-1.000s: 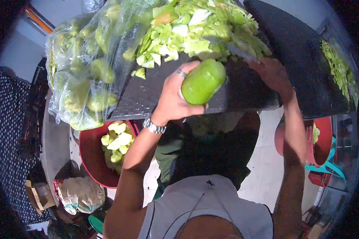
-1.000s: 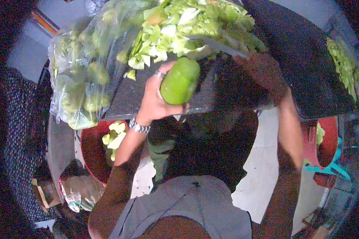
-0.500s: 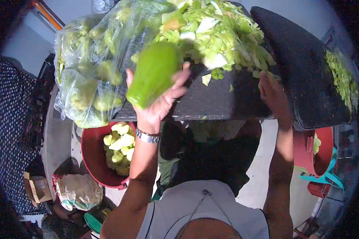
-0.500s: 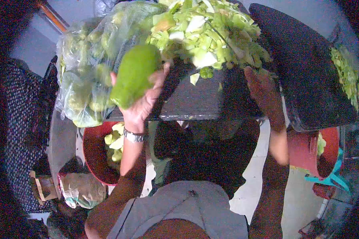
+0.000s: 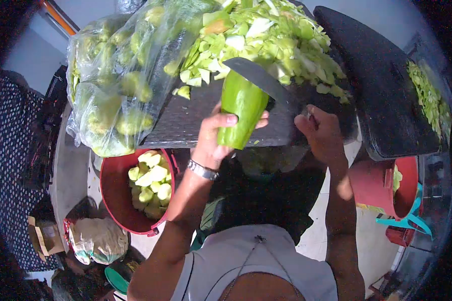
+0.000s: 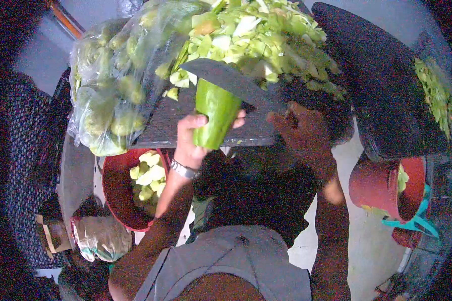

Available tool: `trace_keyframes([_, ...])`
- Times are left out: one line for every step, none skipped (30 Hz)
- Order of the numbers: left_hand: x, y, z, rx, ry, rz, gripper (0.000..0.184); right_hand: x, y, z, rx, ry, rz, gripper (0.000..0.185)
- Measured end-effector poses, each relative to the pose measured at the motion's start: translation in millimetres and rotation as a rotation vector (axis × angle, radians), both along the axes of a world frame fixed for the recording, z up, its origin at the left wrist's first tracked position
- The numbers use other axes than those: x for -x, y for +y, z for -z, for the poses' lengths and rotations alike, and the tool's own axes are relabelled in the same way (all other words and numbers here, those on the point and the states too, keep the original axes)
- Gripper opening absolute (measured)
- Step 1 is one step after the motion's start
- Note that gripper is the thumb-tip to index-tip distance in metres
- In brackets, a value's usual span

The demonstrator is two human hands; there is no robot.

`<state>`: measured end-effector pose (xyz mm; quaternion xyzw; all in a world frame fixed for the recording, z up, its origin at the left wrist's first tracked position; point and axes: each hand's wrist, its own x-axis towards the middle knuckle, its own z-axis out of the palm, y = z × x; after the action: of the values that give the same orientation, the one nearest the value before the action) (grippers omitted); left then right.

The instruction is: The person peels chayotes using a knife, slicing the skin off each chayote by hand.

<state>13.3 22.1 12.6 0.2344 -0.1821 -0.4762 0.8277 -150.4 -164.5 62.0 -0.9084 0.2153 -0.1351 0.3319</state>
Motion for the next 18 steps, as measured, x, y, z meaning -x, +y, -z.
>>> trace_keyframes([9,-6,5,0.076,0.115,0.019,0.082,0,2,1,-0.024,-0.059,0.013,0.037])
trace_keyframes([16,-8,8,0.088,0.157,0.094,0.082,0,3,4,-0.049,-0.115,0.025,0.039])
trace_keyframes([21,-10,9,0.104,0.195,0.169,0.081,1,-2,12,0.017,-0.173,-0.014,0.042])
trace_keyframes([25,-10,8,0.122,0.232,0.242,0.081,1,-9,20,0.083,-0.231,-0.054,0.045])
trace_keyframes([25,-6,3,0.12,0.28,0.335,0.078,3,-12,23,0.09,-0.237,-0.059,0.047])
trace_keyframes([27,-6,2,0.008,0.139,0.265,0.076,3,-13,22,0.097,-0.244,-0.063,0.049])
trace_keyframes([30,-7,2,-0.105,-0.002,0.196,0.075,4,-4,8,0.045,-0.198,-0.03,0.052])
trace_keyframes([32,-9,2,-0.218,-0.141,0.125,0.074,5,3,-2,-0.009,-0.151,0.005,0.054])
trace_keyframes([30,-12,0,-0.271,-0.26,0.065,0.075,8,7,-4,0.06,-0.128,-0.034,0.054])
trace_keyframes([34,-13,-2,-0.264,-0.314,-0.049,0.076,11,11,-6,0.128,-0.103,-0.071,0.054])
trace_keyframes([39,-15,-3,-0.259,-0.367,-0.163,0.078,12,13,-7,0.194,-0.077,-0.106,0.055])
trace_keyframes([44,-14,-3,-0.256,-0.416,-0.276,0.079,12,16,-8,0.225,-0.077,-0.12,0.058])
trace_keyframes([33,-9,10,-0.427,-0.315,-0.056,0.091,11,19,-9,0.255,-0.076,-0.135,0.06])
trace_keyframes([29,-10,16,-0.448,-0.313,-0.021,0.093,10,20,-10,0.287,-0.078,-0.149,0.063])
trace_keyframes([28,-12,15,-0.434,-0.331,-0.032,0.095,9,19,-11,0.317,-0.08,-0.163,0.064])
trace_keyframes([27,-13,14,-0.417,-0.348,-0.05,0.097,8,17,-12,0.348,-0.083,-0.176,0.066])
trace_keyframes([26,-14,12,-0.4,-0.366,-0.078,0.099,7,16,-13,0.379,-0.086,-0.19,0.067])
trace_keyframes([25,-15,12,-0.393,-0.377,-0.093,0.1,6,16,-14,0.408,-0.092,-0.197,0.067])
